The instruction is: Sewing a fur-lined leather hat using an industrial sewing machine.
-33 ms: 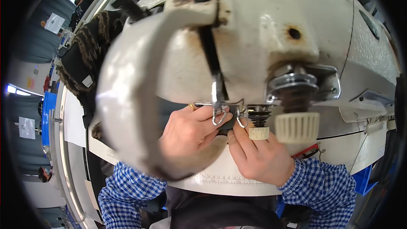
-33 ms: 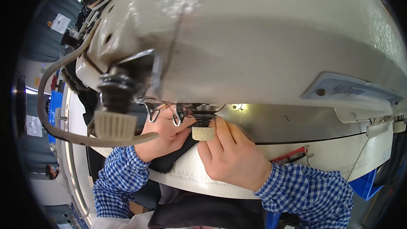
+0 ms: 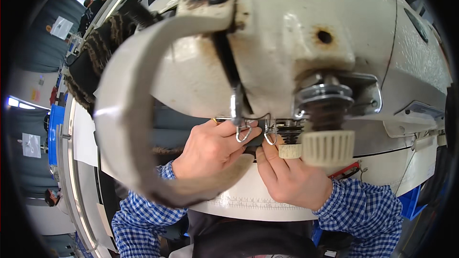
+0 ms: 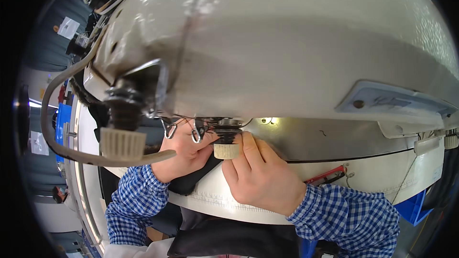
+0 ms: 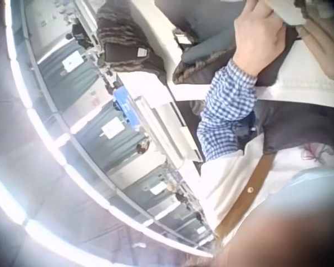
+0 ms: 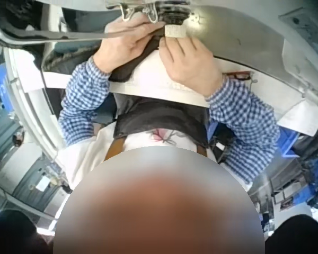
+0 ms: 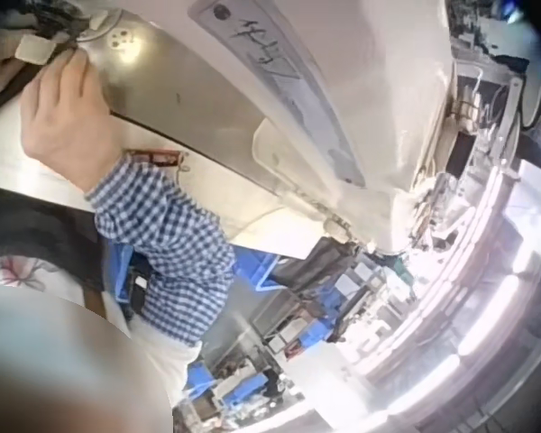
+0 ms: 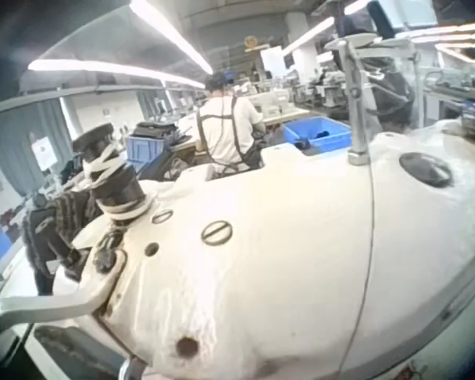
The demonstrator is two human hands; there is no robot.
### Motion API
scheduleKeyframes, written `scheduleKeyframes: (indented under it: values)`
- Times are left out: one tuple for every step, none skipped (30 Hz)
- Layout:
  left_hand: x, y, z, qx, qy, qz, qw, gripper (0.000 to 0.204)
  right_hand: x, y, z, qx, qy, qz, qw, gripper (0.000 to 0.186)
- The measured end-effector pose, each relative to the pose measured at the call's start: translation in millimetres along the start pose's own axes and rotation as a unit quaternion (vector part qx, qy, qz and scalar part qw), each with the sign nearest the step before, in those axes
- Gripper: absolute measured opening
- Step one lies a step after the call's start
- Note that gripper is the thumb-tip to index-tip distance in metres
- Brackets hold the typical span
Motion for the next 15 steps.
scheduleKeyframes:
  values:
    - [3.2, 0.8, 1.3, -0.033, 0.044, -0.03, 0.998, 0.032, 3.5, 0.6, 1.6, 0.004, -0.001, -0.008, 1.0, 0.016]
    - [4.3, 0.8, 0.7, -0.034, 0.039, -0.026, 0.998, 0.032, 5.0, 0.9, 2.4, 0.008, -0.002, -0.015, 1.0, 0.016]
    - [4.0, 0.2, -0.1, -0.026, 0.026, -0.029, 0.999, 0.03, 2.8, 0.4, -0.5, 0.015, 0.003, -0.026, 1.0, 0.017]
    - [3.3, 0.2, 0.5, -0.019, 0.013, -0.033, 0.999, 0.028, 3.7, 1.6, -2.5, 0.011, 0.004, -0.027, 1.0, 0.017]
    - [7.5, 8.3, 3.2, -0.047, 0.057, -0.018, 0.997, 0.023, 5.2, 5.1, -5.0, -0.011, 0.005, -0.015, 1.0, 0.017]
    - [6.5, 4.6, 0.6, -0.045, 0.052, -0.012, 0.998, 0.023, 4.2, 7.5, -5.9, -0.031, 0.011, 0.002, 0.999, 0.016]
    - [3.1, -3.7, -4.4, -0.034, 0.038, 0.002, 0.999, 0.022, 3.7, 9.8, -6.8, -0.051, 0.017, 0.02, 0.998, 0.016]
    - [0.4, -12.5, -10.4, -0.023, 0.025, 0.015, 0.999, 0.021, 3.4, 12.2, -7.5, -0.071, 0.022, 0.038, 0.997, 0.016]
    - [-1.0, -15.5, -13.3, -0.032, 0.009, 0.045, 0.998, 0.021, 5.0, 16.2, -8.4, -0.089, 0.022, 0.051, 0.994, 0.016]
    - [-2.5, -14.8, -14.9, -0.034, 0.009, 0.044, 0.998, 0.021, 6.3, 20.2, -9.1, -0.107, 0.021, 0.063, 0.992, 0.016]
    - [-2.2, -11.7, -15.1, -0.035, 0.014, 0.038, 0.999, 0.019, 7.4, 22.1, -8.1, -0.106, 0.021, 0.079, 0.991, 0.015]
    - [0.7, -9.3, -15.3, -0.036, 0.019, 0.036, 0.999, 0.017, 6.4, 21.2, -7.3, -0.106, 0.022, 0.079, 0.991, 0.015]
    - [2.7, -6.6, -15.0, -0.063, 0.02, 0.041, 0.997, 0.02, 2.5, 17.5, -5.6, -0.09, 0.015, 0.096, 0.991, 0.014]
    - [3.4, -4.5, -14.7, -0.061, 0.021, 0.042, 0.997, 0.02, -1.6, 13.3, -3.9, -0.074, 0.007, 0.114, 0.991, 0.014]
    - [4.6, -2.0, -11.6, -0.038, 0.032, 0.025, 0.998, 0.026, -2.3, 10.9, -3.2, -0.072, 0.004, 0.112, 0.991, 0.014]
Point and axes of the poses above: each hand's wrist, its own z-axis towards the middle knuckle, its own x-axis out of the back of the hand, y = z × x, the point moved 7 cm from there along z, towards the middle knuckle, and after that the axes turned 15 degrees about x, right-handed, at the moved point
